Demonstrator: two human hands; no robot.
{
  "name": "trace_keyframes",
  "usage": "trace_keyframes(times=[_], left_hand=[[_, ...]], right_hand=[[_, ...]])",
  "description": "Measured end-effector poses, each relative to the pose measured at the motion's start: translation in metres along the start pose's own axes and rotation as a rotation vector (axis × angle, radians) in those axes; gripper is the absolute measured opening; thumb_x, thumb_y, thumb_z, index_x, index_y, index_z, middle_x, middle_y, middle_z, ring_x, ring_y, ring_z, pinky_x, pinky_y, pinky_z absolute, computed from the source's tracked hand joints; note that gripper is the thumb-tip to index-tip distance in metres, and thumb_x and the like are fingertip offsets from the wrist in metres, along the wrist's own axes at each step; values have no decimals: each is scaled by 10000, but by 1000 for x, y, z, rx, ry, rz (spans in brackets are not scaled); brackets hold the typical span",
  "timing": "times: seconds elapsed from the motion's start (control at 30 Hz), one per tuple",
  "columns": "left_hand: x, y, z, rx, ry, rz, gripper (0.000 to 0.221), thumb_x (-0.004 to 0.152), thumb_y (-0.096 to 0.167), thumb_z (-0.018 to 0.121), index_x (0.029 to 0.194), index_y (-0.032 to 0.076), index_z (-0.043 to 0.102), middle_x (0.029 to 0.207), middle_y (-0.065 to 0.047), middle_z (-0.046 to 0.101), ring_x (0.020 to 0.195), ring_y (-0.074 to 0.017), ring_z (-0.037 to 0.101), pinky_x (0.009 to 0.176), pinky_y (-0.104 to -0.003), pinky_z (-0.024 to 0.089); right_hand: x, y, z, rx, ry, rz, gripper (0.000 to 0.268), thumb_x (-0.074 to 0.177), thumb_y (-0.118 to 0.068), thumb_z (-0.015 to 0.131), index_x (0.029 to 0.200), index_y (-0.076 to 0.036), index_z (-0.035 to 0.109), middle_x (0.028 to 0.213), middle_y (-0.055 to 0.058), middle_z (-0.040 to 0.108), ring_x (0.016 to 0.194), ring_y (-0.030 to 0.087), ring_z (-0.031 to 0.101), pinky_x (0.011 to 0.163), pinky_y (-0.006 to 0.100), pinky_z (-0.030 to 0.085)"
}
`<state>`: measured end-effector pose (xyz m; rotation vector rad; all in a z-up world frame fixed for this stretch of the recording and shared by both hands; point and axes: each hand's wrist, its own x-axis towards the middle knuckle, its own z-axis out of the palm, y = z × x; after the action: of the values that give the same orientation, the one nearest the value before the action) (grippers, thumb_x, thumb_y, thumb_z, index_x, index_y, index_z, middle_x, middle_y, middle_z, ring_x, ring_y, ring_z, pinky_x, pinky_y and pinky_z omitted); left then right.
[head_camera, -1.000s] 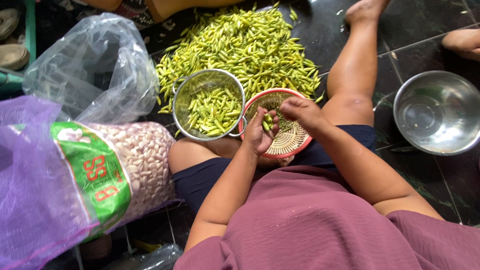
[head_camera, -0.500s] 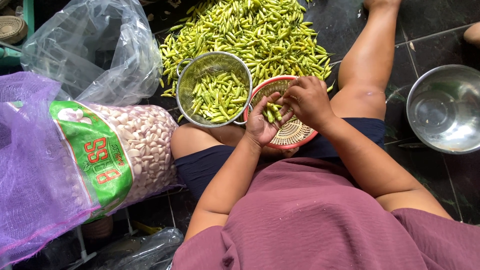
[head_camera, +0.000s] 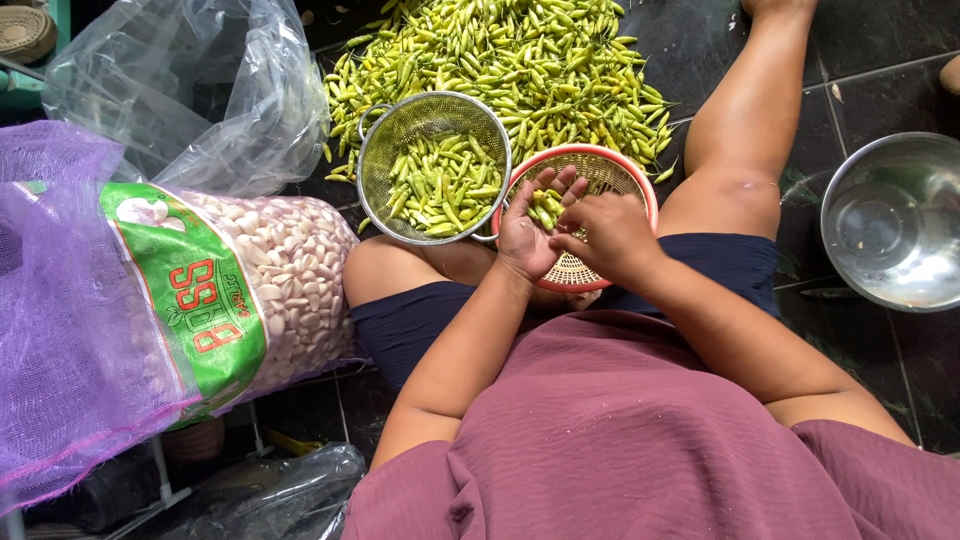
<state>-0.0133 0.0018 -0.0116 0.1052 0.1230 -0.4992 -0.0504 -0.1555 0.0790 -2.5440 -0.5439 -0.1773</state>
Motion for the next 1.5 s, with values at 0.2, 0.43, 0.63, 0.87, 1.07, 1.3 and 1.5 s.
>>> trace_keyframes(times=[0.2,0.43,0.63,0.87,1.07,1.3,1.5], left_hand=[[-6,2,-8,16,3,-3,311,1093,323,499,1268,121,658,1403,-187,620,1297,-402,593,1016,-562,560],[-12,-6,11,604,352,-30,224,1022,352,626,1158,178,667,1019,-60,764,864,-221,760,708,-328,653],[-17,-7,12,778,376,2,229,971,352,740,1030,148,655,726,-86,684,526,-139,673,410,-193,552],[-25,58,53,934,220,80,200,975,274,731,1062,100,684,731,-85,697,563,-98,649,469,-181,491],[-39,135,96,2003,307,271,613,864,461,815,1348,129,636,1341,-219,536,1297,-411,492,1099,-562,324],[-28,134,103,2007,162,439,436,983,319,710,1352,95,650,1296,-233,649,1285,-437,592,1115,-563,422],[-11,138,86,2210,275,609,393,1007,317,640,1295,49,653,1254,-207,658,1225,-380,626,1044,-497,469]], right_hand=[[1,25,18,-29,-37,38,144,886,-364,750,899,-223,721,798,14,692,846,276,703,726,419,495],[2,40,-2,-53,-6,34,144,932,-375,731,966,-235,743,874,6,695,887,265,693,757,398,487],[4,44,0,389,-141,129,92,949,-205,685,972,-139,744,886,137,720,948,413,687,786,486,501],[12,64,4,569,-349,210,252,1068,-259,546,1047,-102,741,928,46,675,945,256,620,837,403,480],[41,78,13,89,-447,169,336,1050,-414,535,1069,-152,744,1065,124,733,1061,398,691,875,530,516],[141,85,11,75,-373,238,228,976,-276,694,1120,-130,792,995,119,757,981,368,726,816,493,558],[222,155,92,21,-319,343,599,902,-307,807,1400,-26,628,1300,247,578,1198,485,596,910,587,539]])
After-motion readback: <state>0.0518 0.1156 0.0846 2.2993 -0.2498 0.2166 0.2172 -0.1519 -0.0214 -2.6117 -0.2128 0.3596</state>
